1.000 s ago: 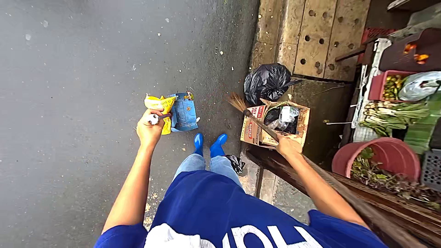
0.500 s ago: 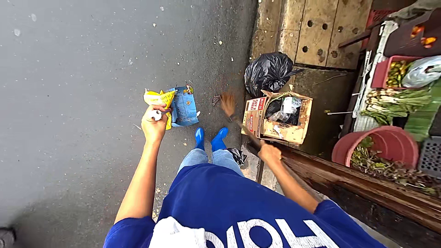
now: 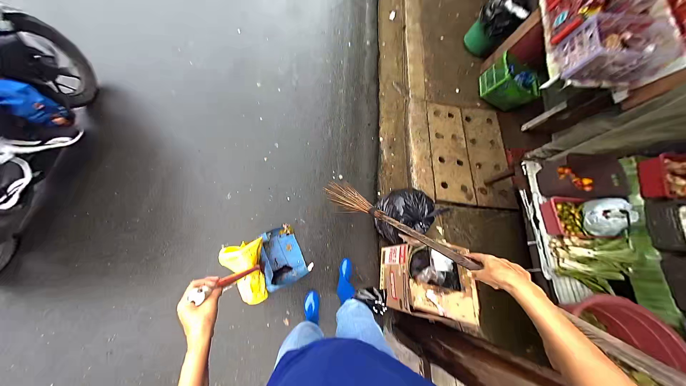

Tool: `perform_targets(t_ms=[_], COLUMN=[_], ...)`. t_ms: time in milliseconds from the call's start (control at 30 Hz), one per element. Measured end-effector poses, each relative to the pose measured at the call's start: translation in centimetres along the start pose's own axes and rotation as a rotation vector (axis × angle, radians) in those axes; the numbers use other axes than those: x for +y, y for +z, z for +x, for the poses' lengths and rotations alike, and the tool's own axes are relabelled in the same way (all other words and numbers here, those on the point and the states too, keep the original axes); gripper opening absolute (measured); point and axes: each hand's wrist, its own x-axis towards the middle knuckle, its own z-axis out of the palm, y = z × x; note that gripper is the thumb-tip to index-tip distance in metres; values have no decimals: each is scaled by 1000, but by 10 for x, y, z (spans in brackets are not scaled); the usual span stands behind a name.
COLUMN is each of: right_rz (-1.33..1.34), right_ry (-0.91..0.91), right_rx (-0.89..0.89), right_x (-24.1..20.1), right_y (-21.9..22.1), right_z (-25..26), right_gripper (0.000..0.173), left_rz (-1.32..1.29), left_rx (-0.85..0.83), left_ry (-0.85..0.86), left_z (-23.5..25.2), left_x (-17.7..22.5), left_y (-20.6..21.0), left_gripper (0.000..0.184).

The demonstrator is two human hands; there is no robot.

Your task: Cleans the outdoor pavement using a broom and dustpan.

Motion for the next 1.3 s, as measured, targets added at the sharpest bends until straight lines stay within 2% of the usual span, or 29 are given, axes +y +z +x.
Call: perform_targets(t_ms=[67, 100, 200, 300, 367, 467, 500, 567, 633, 700, 767, 833, 867, 933, 1067, 1133, 1200, 1300], right_rz=[200, 209, -36, -252, -270, -71, -69, -167, -274, -392, -521, -661, -685, -659, -574, -603, -595, -645], right_ry=[29, 52, 93, -68, -170, -215, -218, -206, -157, -149, -256, -381, -413, -429, -475, -457, -401, -286], right_rx=[-4, 39, 86, -117, -187, -127, -99, -7, 55, 63, -25, -184, -242, -246, -53, 32, 107, 128], right_x=[5, -7, -74, -98, -87, -70, -76, -116, -167, -201, -220, -223, -218, -212, -203, -220, -250, -285], right_y=[-3, 2, 30, 45, 9, -75, -96, -122, -109, -54, -6, 15, 15, -14, -104, -118, -95, -13], right_z=[45, 64, 105, 105, 97, 96, 96, 102, 114, 134, 136, 116, 106, 91, 79, 69, 68, 88], right_gripper=[53, 53, 56, 55, 56, 49, 47, 46, 46, 51, 53, 53, 53, 52, 43, 44, 46, 54], left_rz=[27, 49, 75, 82, 65, 104, 120, 129, 148, 182, 166, 127, 116, 100, 88, 82, 66, 45], left_rx=[36, 36, 14, 27, 48, 98, 117, 139, 138, 147, 184, 200, 198, 225, 290, 305, 314, 288], left_ry=[-35, -55, -98, -94, -96, -123, -138, -139, -153, -200, -245, -245, -237, -228, -221, -214, -205, -182], left_z=[-6, -10, -26, -31, -23, -10, -8, 5, 10, 8, 11, 14, 13, 18, 20, 19, 19, 17], left_x=[3, 2, -8, -9, -10, -12, -8, -3, 3, 6, 0, -11, -18, -31, -44, -44, -44, -51], left_y=[4, 9, 36, 58, 69, 80, 82, 88, 94, 95, 96, 93, 89, 78, 38, 23, 20, 33], left_gripper=[21, 22, 22, 19, 19, 23, 24, 24, 27, 25, 21, 21, 20, 21, 23, 23, 21, 20])
